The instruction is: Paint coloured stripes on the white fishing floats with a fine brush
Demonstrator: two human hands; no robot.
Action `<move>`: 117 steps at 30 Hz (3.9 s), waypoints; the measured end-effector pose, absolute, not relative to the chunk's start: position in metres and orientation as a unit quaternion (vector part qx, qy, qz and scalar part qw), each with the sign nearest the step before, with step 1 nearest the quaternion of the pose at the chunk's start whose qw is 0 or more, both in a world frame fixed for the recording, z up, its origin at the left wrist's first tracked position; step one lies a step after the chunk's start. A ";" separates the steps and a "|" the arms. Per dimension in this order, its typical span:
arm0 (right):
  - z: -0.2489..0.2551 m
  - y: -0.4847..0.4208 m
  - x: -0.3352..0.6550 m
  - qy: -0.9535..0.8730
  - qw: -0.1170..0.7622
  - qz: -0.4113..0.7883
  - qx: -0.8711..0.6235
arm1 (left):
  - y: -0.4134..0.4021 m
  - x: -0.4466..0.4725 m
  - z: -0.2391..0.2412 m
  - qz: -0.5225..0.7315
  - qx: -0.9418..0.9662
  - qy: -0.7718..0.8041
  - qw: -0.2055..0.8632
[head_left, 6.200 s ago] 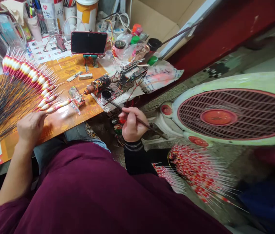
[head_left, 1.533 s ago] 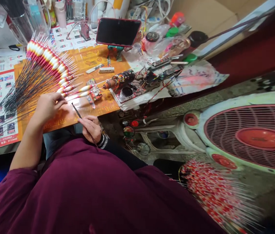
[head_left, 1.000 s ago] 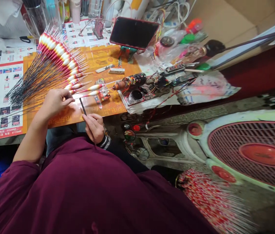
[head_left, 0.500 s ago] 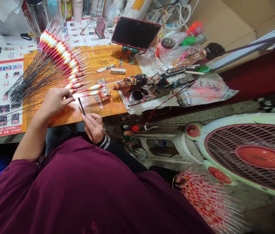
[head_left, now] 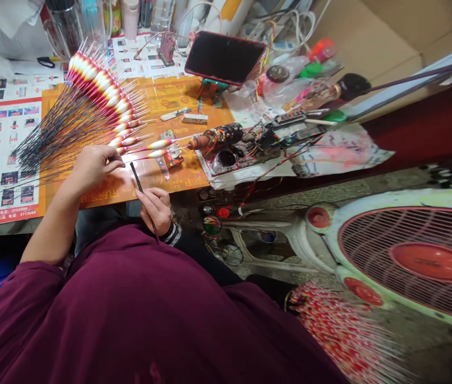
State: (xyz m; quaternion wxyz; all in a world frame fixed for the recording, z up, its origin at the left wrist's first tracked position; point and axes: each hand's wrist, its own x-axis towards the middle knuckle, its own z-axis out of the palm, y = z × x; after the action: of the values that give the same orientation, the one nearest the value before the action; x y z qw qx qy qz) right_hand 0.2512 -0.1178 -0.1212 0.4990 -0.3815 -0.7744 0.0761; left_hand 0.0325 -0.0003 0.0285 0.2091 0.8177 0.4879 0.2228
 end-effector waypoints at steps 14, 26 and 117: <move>-0.114 -0.119 0.244 -0.765 0.505 0.049 -0.397 | -0.002 0.031 0.031 0.225 0.812 0.489 0.228; -0.109 -0.117 0.249 -0.765 0.530 -0.022 -0.366 | -0.002 0.026 0.033 0.207 0.841 0.470 0.172; -0.113 -0.120 0.244 -0.771 0.482 0.013 -0.415 | 0.001 0.019 0.025 0.229 0.831 0.472 0.187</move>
State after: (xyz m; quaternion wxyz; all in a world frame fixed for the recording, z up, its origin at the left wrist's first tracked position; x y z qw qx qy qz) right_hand 0.2440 -0.1202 -0.1135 0.4819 -0.4153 -0.7714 0.0132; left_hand 0.0194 0.0011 0.0250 0.1866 0.8309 0.4718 0.2286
